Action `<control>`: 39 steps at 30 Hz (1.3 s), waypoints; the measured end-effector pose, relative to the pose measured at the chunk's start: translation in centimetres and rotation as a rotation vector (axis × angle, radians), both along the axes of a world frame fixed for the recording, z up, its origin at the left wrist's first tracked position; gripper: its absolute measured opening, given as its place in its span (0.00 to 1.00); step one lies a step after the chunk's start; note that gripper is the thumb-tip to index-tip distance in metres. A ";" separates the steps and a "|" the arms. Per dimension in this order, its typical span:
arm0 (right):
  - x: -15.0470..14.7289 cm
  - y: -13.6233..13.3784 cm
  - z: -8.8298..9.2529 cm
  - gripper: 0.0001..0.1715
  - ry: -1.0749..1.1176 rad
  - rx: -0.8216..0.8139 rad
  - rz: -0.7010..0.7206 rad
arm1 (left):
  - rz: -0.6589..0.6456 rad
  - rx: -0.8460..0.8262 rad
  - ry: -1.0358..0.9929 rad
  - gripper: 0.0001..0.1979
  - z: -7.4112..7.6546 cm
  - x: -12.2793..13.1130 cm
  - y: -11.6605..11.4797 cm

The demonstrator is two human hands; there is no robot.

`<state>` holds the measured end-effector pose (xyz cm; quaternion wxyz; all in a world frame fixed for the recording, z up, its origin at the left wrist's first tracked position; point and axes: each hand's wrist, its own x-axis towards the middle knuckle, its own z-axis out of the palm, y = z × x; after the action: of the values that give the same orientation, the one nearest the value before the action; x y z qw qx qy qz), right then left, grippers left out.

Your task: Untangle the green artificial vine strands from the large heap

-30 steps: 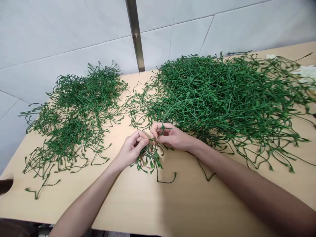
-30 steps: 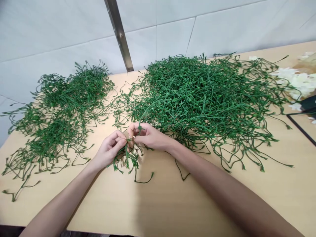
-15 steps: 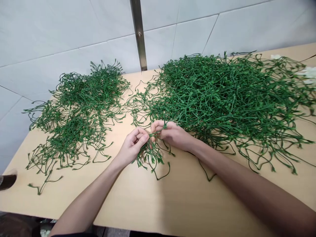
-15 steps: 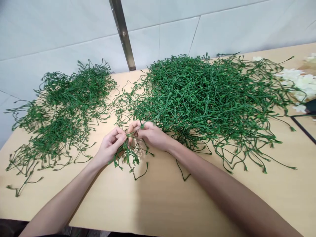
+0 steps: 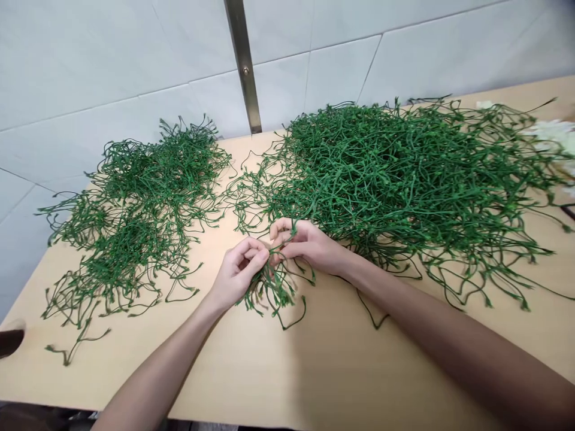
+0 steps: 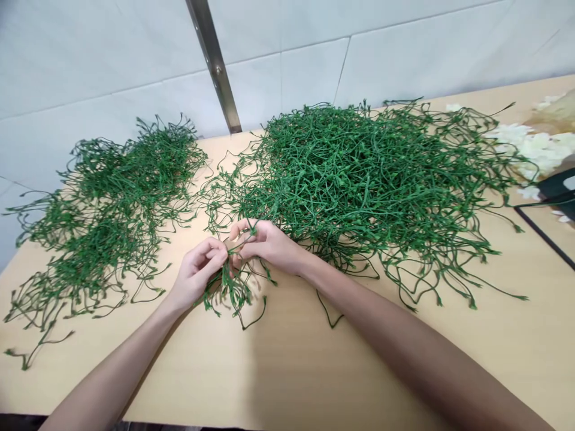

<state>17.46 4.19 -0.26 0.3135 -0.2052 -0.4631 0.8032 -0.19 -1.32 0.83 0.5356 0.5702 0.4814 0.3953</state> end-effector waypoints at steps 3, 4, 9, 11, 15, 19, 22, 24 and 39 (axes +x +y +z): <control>0.2 -0.1 0.3 0.15 -0.091 0.110 -0.002 | -0.045 0.041 0.151 0.20 0.1 0.0 -0.1; 0.2 -0.1 0.3 0.14 -0.107 0.121 -0.001 | -0.056 0.055 0.200 0.20 0.1 0.0 -0.1; 0.3 0.2 0.4 0.11 -0.099 0.054 0.059 | -0.117 0.128 0.285 0.21 0.1 0.1 -0.2; 0.3 0.3 0.4 0.09 -0.088 0.045 0.104 | -0.119 0.155 0.293 0.21 0.0 0.0 -0.3; 0.3 0.5 0.4 0.11 -0.102 0.035 0.149 | -0.085 0.218 0.323 0.19 -0.1 0.0 -0.4; 0.1 0.4 0.0 0.12 -0.120 0.022 0.101 | -0.077 0.260 0.308 0.17 -0.1 0.0 -0.4; 0.0 0.2 -0.3 0.10 -0.110 -0.009 0.048 | -0.114 0.250 0.329 0.16 -0.1 0.0 -0.3; 0.0 0.1 -0.4 0.10 -0.116 -0.020 0.042 | -0.150 0.228 0.341 0.17 0.0 0.1 -0.2; -0.4 -0.8 -0.1 0.08 -0.100 0.348 0.008 | -0.256 -0.002 0.257 0.20 0.2 -0.5 0.4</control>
<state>17.11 3.42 -0.34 0.3176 -0.1860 -0.6108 0.7010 -0.67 -0.93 1.08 0.5161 0.6720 0.4699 0.2474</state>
